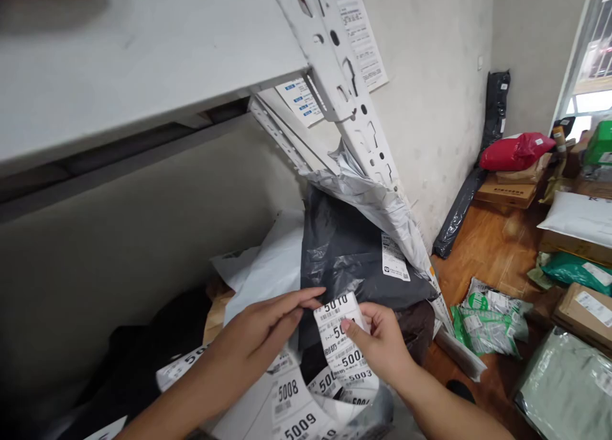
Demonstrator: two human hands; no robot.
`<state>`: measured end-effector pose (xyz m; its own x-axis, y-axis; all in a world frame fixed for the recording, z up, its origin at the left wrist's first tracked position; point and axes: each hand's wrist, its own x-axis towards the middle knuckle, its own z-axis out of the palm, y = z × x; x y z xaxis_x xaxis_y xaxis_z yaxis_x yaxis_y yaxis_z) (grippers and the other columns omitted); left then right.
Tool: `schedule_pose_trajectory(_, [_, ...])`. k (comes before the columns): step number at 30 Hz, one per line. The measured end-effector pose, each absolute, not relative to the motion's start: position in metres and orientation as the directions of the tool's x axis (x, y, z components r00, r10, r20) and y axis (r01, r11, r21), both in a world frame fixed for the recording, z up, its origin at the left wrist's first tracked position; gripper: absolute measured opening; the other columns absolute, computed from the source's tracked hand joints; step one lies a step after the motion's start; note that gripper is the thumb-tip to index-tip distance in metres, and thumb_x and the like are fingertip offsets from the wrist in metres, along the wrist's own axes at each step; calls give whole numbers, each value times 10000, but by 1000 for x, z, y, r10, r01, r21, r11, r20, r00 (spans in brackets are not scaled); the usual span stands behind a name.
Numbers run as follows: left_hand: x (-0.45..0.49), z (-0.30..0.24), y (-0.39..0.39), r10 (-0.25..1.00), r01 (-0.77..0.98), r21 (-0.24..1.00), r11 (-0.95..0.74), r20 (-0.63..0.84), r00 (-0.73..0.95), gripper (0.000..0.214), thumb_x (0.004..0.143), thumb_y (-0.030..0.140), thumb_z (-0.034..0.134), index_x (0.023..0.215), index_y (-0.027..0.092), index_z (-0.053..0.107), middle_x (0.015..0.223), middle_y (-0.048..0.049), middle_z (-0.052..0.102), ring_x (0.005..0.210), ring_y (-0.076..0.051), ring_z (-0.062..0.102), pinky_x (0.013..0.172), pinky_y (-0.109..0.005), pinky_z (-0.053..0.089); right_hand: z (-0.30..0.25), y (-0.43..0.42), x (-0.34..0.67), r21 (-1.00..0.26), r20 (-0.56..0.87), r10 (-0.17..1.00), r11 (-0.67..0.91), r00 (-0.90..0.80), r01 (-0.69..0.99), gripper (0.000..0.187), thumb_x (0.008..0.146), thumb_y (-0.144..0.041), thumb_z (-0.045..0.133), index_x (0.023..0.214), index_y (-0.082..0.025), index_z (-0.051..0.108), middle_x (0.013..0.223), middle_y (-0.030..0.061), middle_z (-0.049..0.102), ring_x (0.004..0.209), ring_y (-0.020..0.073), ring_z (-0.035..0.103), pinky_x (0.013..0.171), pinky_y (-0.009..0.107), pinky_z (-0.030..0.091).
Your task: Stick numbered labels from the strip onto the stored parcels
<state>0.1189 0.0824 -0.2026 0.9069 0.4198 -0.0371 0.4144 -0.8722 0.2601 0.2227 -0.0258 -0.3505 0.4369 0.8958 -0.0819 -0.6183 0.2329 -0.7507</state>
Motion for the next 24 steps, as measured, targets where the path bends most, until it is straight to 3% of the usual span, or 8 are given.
schedule_pose_trajectory(3, [132,-197,83,464,481,370,-794,-142,875,356,936,371,423,1043,258,744,1009,-21,775,909,-219,702,796,-306,532,-347,-28,222,-774,-39,884,269,467,-573,423,680,-558,819,819,-165,744,705,12,704,576,109,534,572,229,407])
schedule_pose_trajectory(7, [142,-201,86,483,520,414,-747,-200,853,308,886,411,491,836,230,735,865,-14,756,803,-201,672,708,-278,484,-347,-28,221,-786,-16,882,281,472,-551,414,700,-558,805,816,-167,734,715,14,701,601,120,545,592,235,423])
schedule_pose_trajectory(12, [143,-203,86,496,539,483,-690,-227,838,257,820,425,572,866,236,740,861,-4,741,792,-194,644,636,-254,442,-351,-25,220,-798,-6,881,281,473,-533,450,706,-600,781,816,-169,718,682,5,669,581,120,515,570,235,410])
schedule_pose_trajectory(16, [143,-203,84,489,520,496,-695,-205,848,196,821,377,576,786,229,700,844,10,722,784,-181,631,633,-248,425,-350,-24,220,-821,1,867,285,497,-495,470,719,-623,755,817,-166,710,689,5,647,606,123,503,575,234,400])
schedule_pose_trajectory(19, [146,-203,82,538,551,411,-726,-161,828,141,833,319,579,770,224,662,841,15,707,791,-177,629,641,-252,415,-349,-24,220,-851,-7,857,265,515,-453,505,712,-656,738,777,-157,687,654,-5,610,588,112,458,560,230,368])
schedule_pose_trajectory(24, [152,-206,79,604,612,138,-778,-103,791,102,880,231,562,830,235,652,882,24,685,819,-166,635,662,-263,397,-351,-25,219,-867,-104,824,199,557,-456,589,645,-708,750,589,-183,488,519,-62,432,511,74,318,479,209,261])
